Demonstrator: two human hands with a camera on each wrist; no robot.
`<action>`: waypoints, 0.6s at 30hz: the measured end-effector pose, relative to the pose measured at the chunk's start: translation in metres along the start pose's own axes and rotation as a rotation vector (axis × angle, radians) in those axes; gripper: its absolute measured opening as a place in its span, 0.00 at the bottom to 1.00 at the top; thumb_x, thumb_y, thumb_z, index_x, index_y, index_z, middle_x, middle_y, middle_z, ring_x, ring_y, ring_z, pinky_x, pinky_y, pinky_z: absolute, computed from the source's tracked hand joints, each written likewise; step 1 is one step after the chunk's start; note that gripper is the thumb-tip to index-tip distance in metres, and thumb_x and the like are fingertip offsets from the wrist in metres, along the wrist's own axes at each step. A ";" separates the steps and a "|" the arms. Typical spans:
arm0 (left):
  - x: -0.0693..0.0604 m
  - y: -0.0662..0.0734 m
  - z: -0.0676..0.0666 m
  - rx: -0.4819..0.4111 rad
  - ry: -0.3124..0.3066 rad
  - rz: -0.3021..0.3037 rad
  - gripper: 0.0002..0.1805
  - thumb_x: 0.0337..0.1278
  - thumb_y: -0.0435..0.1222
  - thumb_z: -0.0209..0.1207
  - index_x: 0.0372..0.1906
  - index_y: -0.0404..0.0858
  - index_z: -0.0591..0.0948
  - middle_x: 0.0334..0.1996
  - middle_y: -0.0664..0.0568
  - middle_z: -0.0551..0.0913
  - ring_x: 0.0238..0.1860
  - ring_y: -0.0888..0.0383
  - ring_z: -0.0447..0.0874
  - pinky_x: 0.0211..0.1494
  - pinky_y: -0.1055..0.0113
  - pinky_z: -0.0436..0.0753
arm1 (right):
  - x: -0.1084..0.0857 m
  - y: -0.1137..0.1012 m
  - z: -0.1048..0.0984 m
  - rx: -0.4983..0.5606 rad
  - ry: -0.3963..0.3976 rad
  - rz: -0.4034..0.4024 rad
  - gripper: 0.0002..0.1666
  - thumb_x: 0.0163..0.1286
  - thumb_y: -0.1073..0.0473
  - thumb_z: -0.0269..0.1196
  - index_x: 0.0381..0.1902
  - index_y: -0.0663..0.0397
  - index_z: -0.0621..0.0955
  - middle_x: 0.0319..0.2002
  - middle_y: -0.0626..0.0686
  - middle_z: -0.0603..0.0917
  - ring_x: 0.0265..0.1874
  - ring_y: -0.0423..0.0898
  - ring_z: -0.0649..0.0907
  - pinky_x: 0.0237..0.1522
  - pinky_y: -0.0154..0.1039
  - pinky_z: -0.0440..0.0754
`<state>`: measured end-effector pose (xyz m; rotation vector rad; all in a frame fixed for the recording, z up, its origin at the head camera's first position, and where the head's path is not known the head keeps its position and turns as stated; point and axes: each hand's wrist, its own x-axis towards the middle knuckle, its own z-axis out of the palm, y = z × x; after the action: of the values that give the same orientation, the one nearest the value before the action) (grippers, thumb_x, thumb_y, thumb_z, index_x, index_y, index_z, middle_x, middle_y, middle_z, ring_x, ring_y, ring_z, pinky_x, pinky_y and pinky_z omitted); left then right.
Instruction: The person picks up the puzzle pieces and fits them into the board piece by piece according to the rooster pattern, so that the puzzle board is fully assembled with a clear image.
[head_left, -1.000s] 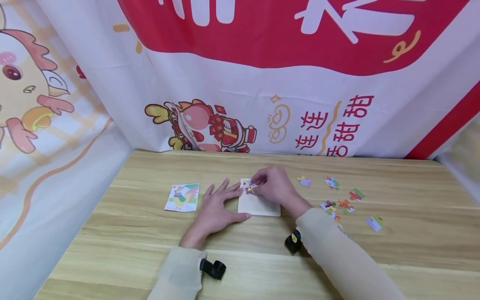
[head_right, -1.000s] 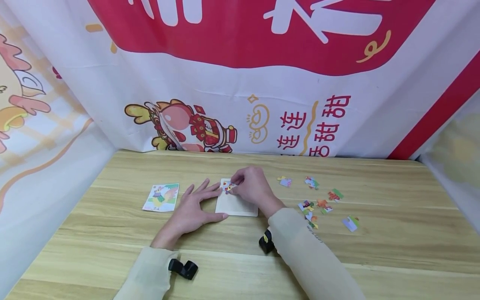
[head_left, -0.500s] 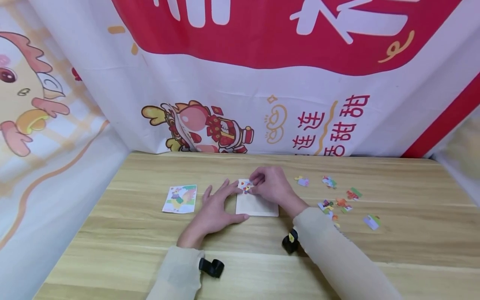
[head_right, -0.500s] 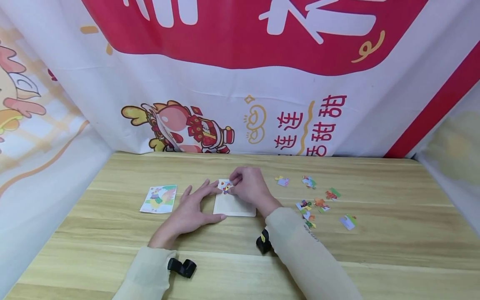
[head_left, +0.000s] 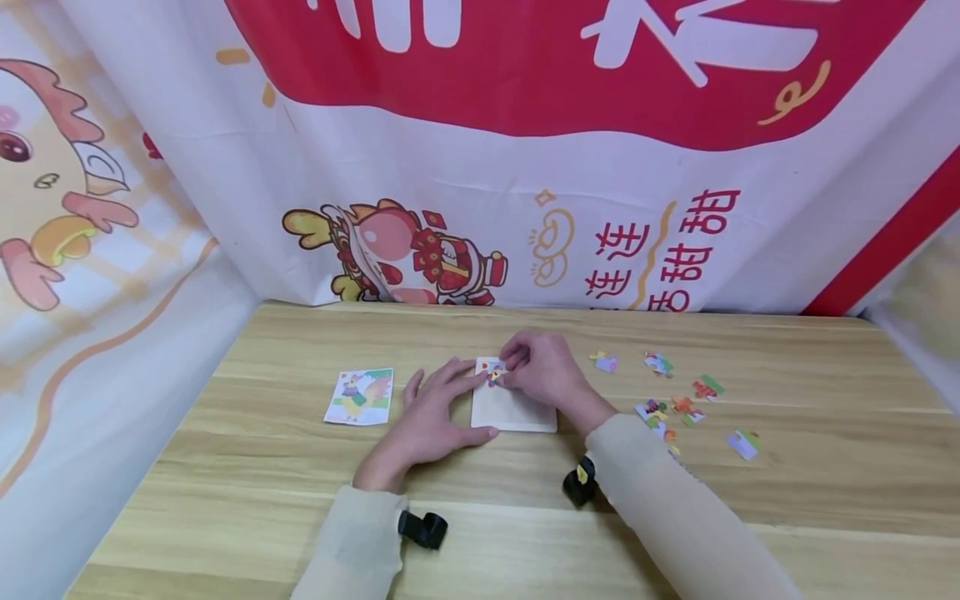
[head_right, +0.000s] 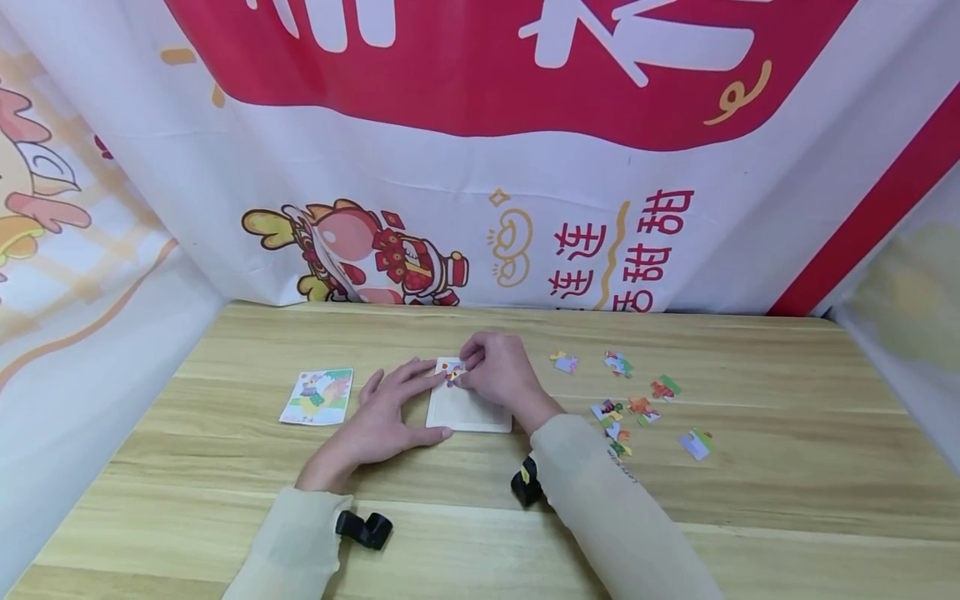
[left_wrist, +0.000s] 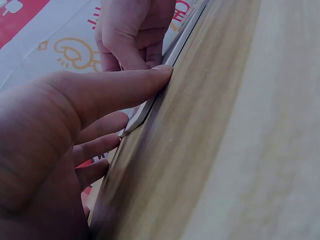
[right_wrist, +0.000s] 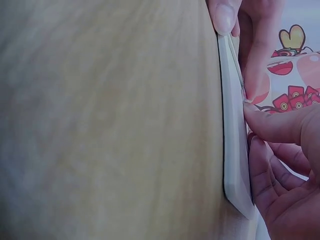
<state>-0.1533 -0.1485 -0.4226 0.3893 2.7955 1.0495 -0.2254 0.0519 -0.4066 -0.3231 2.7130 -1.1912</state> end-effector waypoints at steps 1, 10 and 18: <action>0.000 0.000 0.000 0.001 -0.001 -0.001 0.44 0.55 0.50 0.78 0.77 0.46 0.76 0.85 0.51 0.64 0.89 0.46 0.48 0.88 0.35 0.32 | 0.000 0.000 0.000 -0.001 0.001 0.002 0.16 0.61 0.64 0.81 0.45 0.54 0.89 0.39 0.52 0.90 0.39 0.46 0.86 0.45 0.39 0.88; 0.000 0.000 0.000 0.007 -0.032 -0.012 0.45 0.56 0.52 0.77 0.78 0.46 0.75 0.87 0.57 0.58 0.91 0.50 0.42 0.87 0.35 0.27 | -0.002 -0.002 0.001 -0.019 0.005 0.001 0.14 0.63 0.63 0.80 0.46 0.54 0.89 0.39 0.51 0.90 0.39 0.46 0.86 0.46 0.40 0.87; 0.000 0.001 -0.001 0.003 -0.027 -0.017 0.46 0.54 0.53 0.78 0.78 0.47 0.76 0.87 0.58 0.59 0.91 0.51 0.43 0.87 0.36 0.27 | -0.006 -0.004 -0.003 -0.022 -0.008 0.012 0.16 0.64 0.61 0.79 0.49 0.54 0.89 0.41 0.51 0.90 0.41 0.47 0.86 0.49 0.42 0.88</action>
<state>-0.1532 -0.1480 -0.4210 0.3761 2.7717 1.0281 -0.2201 0.0531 -0.4013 -0.3136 2.7191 -1.1559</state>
